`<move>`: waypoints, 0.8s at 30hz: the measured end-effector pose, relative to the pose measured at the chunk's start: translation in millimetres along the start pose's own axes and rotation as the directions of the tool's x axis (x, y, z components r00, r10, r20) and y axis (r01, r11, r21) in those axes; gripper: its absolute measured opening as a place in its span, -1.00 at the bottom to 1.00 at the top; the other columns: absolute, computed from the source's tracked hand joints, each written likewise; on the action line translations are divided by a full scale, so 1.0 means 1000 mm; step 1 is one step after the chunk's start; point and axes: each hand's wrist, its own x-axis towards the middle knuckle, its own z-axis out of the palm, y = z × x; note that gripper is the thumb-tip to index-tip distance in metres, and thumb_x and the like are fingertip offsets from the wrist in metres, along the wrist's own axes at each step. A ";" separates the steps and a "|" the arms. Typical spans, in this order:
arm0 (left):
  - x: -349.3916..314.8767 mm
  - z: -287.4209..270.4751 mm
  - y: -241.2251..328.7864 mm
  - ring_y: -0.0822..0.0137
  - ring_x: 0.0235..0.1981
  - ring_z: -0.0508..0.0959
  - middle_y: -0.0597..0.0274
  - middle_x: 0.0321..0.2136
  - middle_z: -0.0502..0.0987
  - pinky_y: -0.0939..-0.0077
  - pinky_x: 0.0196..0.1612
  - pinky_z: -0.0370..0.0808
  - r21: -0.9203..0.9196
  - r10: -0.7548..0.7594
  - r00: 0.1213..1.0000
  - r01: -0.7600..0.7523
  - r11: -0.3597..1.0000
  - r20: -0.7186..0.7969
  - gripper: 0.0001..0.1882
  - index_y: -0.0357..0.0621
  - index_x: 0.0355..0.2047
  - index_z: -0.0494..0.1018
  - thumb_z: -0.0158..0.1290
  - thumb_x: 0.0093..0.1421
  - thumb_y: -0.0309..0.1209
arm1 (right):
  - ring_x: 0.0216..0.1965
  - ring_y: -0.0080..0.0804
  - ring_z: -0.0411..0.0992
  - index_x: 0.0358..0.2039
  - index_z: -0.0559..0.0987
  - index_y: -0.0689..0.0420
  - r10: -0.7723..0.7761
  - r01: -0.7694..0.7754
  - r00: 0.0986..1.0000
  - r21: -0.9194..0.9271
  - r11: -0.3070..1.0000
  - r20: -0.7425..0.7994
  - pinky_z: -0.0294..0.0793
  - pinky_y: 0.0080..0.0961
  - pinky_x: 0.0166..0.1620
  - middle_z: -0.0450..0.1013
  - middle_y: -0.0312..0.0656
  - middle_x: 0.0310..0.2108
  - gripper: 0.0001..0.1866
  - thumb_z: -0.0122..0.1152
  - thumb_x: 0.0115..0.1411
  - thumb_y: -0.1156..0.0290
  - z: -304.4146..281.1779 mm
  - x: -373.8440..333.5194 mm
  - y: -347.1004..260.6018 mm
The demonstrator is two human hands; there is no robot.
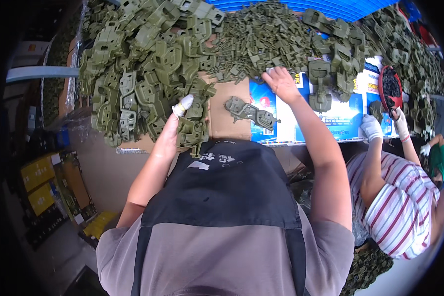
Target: The person repeatedly picks up green plastic components from a large pile on a table, aligns them by hand, and snaps them together. The assembled units are placed into a blue crate. A coworker performs a similar task at the same table.
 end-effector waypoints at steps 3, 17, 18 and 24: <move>0.001 -0.016 -0.009 0.27 -0.34 0.56 0.07 -0.22 0.51 0.42 -0.28 0.55 -0.059 0.019 0.998 -0.016 0.998 0.053 -0.52 -0.21 -0.03 0.34 -0.06 0.16 -0.12 | -0.25 -0.20 0.38 -0.26 0.37 0.09 0.131 -0.119 0.991 0.333 0.935 -0.014 0.38 -0.38 -0.23 0.38 -0.14 -0.35 -0.73 0.05 -0.05 0.54 -0.033 -0.011 -0.018; 0.005 0.019 -0.018 0.16 -0.32 0.55 -0.02 -0.26 0.51 0.29 -0.23 0.52 0.046 -0.014 0.999 0.016 0.999 -0.041 -0.47 -0.27 -0.10 0.35 -0.01 0.10 -0.07 | -0.28 -0.12 0.46 -0.14 0.42 0.11 0.189 -0.412 0.910 0.855 0.316 0.369 0.40 -0.43 -0.20 0.47 -0.10 -0.33 -0.72 0.09 0.09 0.45 -0.129 -0.076 -0.138; 0.004 0.022 -0.019 0.16 -0.33 0.55 -0.02 -0.27 0.51 0.28 -0.23 0.52 0.089 0.000 0.997 0.007 0.996 -0.072 -0.47 -0.27 -0.11 0.35 0.00 0.09 -0.06 | -0.31 -0.13 0.48 -0.18 0.42 0.11 0.248 -0.536 0.836 0.826 0.174 0.490 0.42 -0.46 -0.24 0.47 -0.13 -0.36 -0.75 0.10 0.09 0.44 -0.137 -0.072 -0.137; 0.015 0.019 -0.035 0.24 -0.37 0.57 0.08 -0.41 0.53 0.35 -0.33 0.54 -0.076 -0.140 0.975 0.155 0.985 0.170 -0.62 -0.19 -0.21 0.40 -0.01 0.13 -0.14 | -0.39 -0.32 0.50 -0.32 0.47 0.12 0.233 -0.223 0.959 0.935 0.275 0.160 0.43 -0.51 -0.32 0.47 -0.19 -0.45 -0.85 0.17 0.05 0.47 -0.142 -0.040 -0.158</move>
